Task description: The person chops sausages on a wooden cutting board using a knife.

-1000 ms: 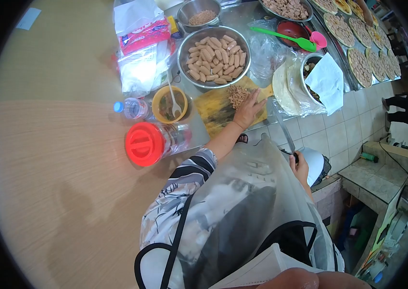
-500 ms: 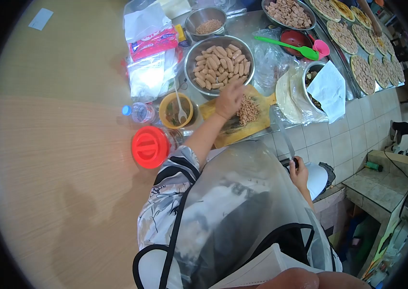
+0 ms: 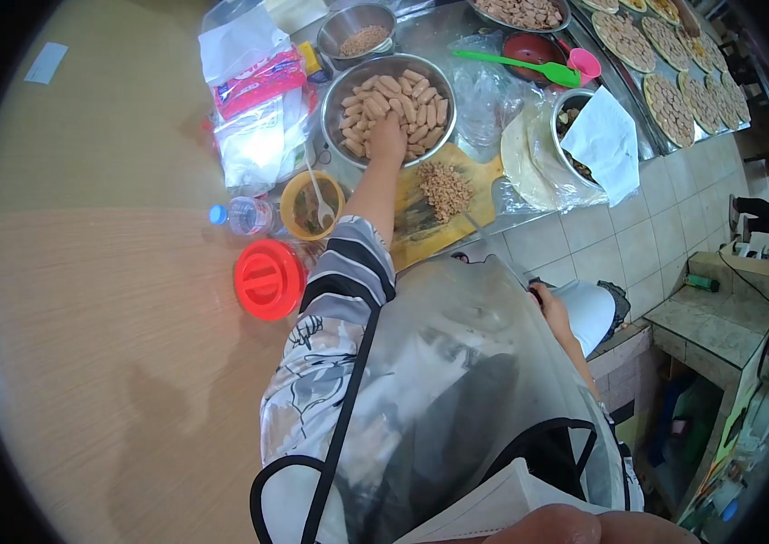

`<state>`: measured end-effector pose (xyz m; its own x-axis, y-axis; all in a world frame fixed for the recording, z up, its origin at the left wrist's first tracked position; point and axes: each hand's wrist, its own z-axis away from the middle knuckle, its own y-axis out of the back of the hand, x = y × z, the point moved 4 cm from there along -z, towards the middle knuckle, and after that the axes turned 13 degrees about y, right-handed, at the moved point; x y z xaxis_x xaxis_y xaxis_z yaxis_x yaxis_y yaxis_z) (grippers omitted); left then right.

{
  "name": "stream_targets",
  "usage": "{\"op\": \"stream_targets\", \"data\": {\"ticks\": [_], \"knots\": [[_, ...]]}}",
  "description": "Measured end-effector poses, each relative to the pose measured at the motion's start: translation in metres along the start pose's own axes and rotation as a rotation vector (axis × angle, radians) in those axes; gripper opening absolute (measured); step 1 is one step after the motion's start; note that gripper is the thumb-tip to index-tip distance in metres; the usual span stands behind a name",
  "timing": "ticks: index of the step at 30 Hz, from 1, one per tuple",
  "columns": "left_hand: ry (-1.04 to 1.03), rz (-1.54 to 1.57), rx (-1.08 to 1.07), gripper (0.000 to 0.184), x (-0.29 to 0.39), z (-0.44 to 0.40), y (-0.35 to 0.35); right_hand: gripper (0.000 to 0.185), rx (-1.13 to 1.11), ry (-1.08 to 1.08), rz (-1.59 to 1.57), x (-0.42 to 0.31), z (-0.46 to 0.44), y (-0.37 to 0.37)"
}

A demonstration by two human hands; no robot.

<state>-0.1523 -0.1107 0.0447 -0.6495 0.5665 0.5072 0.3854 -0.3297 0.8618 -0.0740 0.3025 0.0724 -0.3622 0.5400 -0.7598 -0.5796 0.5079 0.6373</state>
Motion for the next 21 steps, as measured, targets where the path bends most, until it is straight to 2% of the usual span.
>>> {"op": "stream_targets", "data": {"ticks": [2, 4, 5, 7, 11, 13, 15, 17, 19, 21], "knots": [[0.029, 0.082, 0.006, 0.022, 0.001, 0.002, 0.012, 0.03, -0.111, 0.136, 0.043, -0.003, -0.01, -0.01], [0.087, 0.353, 0.164, 0.026, 0.001, 0.014, 0.039, 0.031, -0.191, 0.153, 0.054, -0.006, -0.022, -0.019], [0.093, 0.349, 0.167, 0.026, 0.0, 0.021, 0.047, 0.032, -0.268, 0.168, 0.067, -0.009, -0.029, -0.025], [0.086, 0.561, 0.199, 0.028, -0.007, 0.04, 0.062, 0.031, -0.332, 0.165, 0.083, -0.017, -0.043, -0.033], [0.112, 0.602, 0.13, 0.031, -0.034, 0.081, 0.062, 0.031, -0.458, 0.182, 0.126, -0.026, -0.067, -0.042], [0.253, 0.758, -0.034, 0.029, -0.028, 0.111, 0.067, 0.032, -0.474, 0.153, 0.07, -0.023, -0.078, -0.043], [0.259, 0.722, -0.098, 0.03, -0.041, 0.131, 0.047, 0.032, -0.489, 0.122, 0.016, -0.019, -0.086, -0.046], [0.264, 0.686, -0.157, 0.03, -0.052, 0.144, 0.023, 0.033, -0.377, 0.134, -0.013, -0.016, -0.095, -0.047], [0.377, 0.886, -0.262, 0.033, -0.054, 0.155, 0.003, 0.033, -0.337, 0.126, 0.006, -0.017, -0.098, -0.047], [0.374, 0.776, -0.175, 0.031, -0.049, 0.155, 0.0, 0.032, -0.294, 0.119, 0.026, -0.021, -0.099, -0.048]]}}
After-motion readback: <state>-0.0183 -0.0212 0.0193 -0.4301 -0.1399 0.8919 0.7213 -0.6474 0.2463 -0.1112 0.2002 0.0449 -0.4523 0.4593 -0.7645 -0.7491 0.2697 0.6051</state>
